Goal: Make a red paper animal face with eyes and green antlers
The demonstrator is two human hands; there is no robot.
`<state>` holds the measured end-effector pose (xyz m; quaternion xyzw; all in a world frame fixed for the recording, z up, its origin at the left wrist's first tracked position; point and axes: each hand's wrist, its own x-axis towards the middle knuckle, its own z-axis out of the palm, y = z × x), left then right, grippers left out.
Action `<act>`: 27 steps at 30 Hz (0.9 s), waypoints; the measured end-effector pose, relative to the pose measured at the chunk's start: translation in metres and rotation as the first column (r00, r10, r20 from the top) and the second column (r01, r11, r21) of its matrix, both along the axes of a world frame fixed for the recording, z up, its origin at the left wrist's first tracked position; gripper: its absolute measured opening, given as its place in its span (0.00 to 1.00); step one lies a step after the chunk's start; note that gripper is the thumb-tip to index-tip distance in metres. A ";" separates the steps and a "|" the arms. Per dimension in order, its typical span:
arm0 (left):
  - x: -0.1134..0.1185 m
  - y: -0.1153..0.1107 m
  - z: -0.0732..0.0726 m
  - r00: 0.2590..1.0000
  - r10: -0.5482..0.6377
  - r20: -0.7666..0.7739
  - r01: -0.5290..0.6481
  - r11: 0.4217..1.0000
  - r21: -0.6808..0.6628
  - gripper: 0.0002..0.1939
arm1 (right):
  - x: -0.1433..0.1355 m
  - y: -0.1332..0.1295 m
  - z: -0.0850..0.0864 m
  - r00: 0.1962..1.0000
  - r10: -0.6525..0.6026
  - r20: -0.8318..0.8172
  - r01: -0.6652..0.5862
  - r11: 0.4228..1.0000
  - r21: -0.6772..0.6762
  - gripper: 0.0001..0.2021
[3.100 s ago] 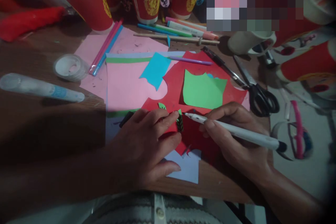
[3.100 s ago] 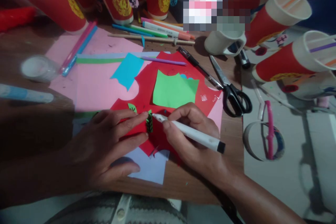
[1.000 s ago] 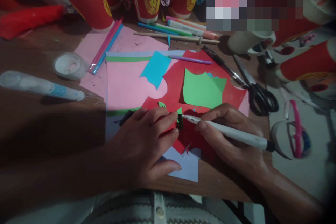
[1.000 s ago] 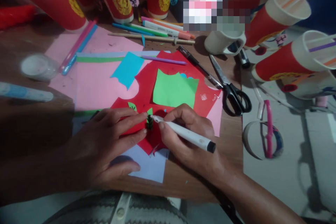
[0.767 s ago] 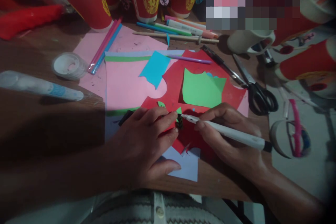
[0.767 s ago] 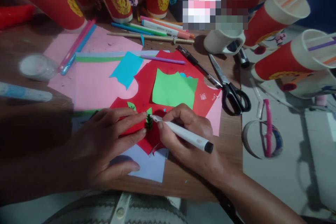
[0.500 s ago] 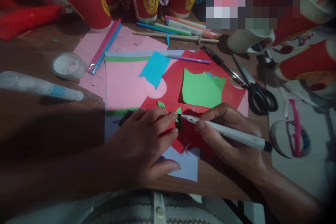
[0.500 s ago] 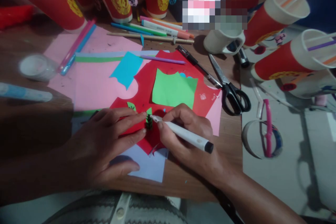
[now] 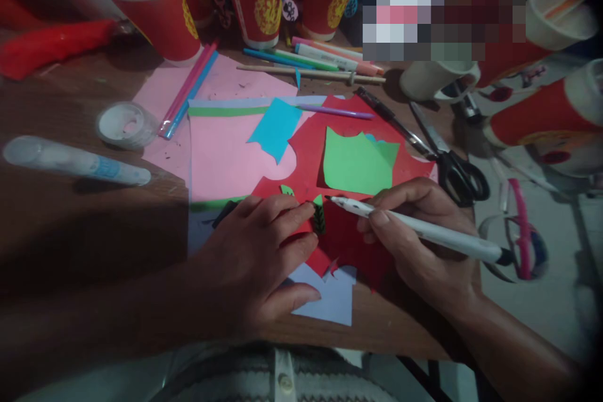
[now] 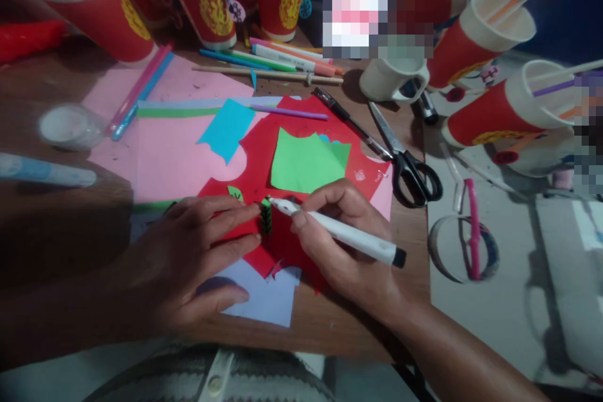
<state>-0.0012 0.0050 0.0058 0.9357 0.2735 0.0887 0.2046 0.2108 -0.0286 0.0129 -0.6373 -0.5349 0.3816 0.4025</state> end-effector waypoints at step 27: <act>-0.009 0.034 0.006 0.983 0.152 0.102 -0.170 0.966 0.194 0.12 | -0.007 -0.006 -0.008 0.978 0.198 0.058 -0.205 0.966 0.157 0.07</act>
